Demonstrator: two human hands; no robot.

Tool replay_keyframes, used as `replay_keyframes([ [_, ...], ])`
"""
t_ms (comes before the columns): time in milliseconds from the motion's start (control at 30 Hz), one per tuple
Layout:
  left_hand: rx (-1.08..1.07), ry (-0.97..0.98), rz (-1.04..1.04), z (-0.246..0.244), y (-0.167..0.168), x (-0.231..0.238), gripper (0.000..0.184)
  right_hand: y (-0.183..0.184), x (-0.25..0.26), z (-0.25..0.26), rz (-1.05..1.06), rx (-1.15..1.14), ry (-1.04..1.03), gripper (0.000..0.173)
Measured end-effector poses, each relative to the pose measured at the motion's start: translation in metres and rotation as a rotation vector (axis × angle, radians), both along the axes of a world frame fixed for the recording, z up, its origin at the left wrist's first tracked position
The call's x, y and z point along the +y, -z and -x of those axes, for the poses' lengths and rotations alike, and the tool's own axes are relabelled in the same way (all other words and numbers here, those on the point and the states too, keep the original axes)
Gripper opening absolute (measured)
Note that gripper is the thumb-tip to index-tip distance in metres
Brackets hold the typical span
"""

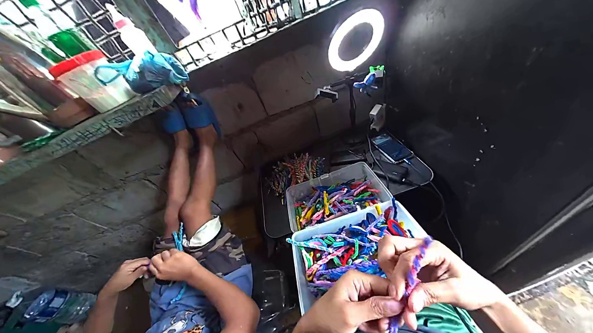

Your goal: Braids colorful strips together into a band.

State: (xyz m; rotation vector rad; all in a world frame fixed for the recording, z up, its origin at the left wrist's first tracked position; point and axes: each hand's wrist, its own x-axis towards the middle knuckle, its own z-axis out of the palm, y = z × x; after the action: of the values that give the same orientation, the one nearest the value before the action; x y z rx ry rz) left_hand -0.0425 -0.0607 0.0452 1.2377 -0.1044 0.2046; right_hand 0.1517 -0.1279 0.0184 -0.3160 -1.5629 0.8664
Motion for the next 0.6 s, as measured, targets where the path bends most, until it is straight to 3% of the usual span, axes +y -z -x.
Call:
replay_keyframes([
  [67,-0.024,0.012,0.025,-0.001,0.003,0.000,0.019,0.000,0.001,-0.001,-0.037,0.025,0.028,0.009],
  [133,-0.029,-0.116,-0.106,0.001,0.002,-0.003,0.019,-0.002,-0.003,0.000,-0.042,-0.013,0.192,0.009],
  [200,-0.049,-0.447,-0.488,0.001,0.003,-0.008,0.021,-0.001,-0.007,0.006,-0.046,-0.108,0.468,0.018],
  [300,-0.029,-1.052,-1.361,-0.010,0.014,-0.016,0.021,0.005,-0.004,0.019,-0.083,-0.233,0.827,0.025],
  [367,-0.012,-1.203,-1.598,-0.016,0.021,-0.021,0.020,0.007,-0.002,0.026,-0.019,-0.180,0.857,0.028],
  [433,-0.040,-1.061,-1.338,-0.012,0.016,-0.021,0.023,0.003,-0.004,0.024,0.095,-0.084,0.684,0.027],
  [533,-0.067,-0.524,-0.581,0.001,-0.001,-0.013,0.026,-0.004,-0.007,0.006,0.142,-0.023,0.188,0.021],
  [600,-0.039,-0.180,-0.195,0.001,-0.007,-0.008,0.024,-0.004,-0.005,0.000,0.047,-0.016,0.014,0.019],
])
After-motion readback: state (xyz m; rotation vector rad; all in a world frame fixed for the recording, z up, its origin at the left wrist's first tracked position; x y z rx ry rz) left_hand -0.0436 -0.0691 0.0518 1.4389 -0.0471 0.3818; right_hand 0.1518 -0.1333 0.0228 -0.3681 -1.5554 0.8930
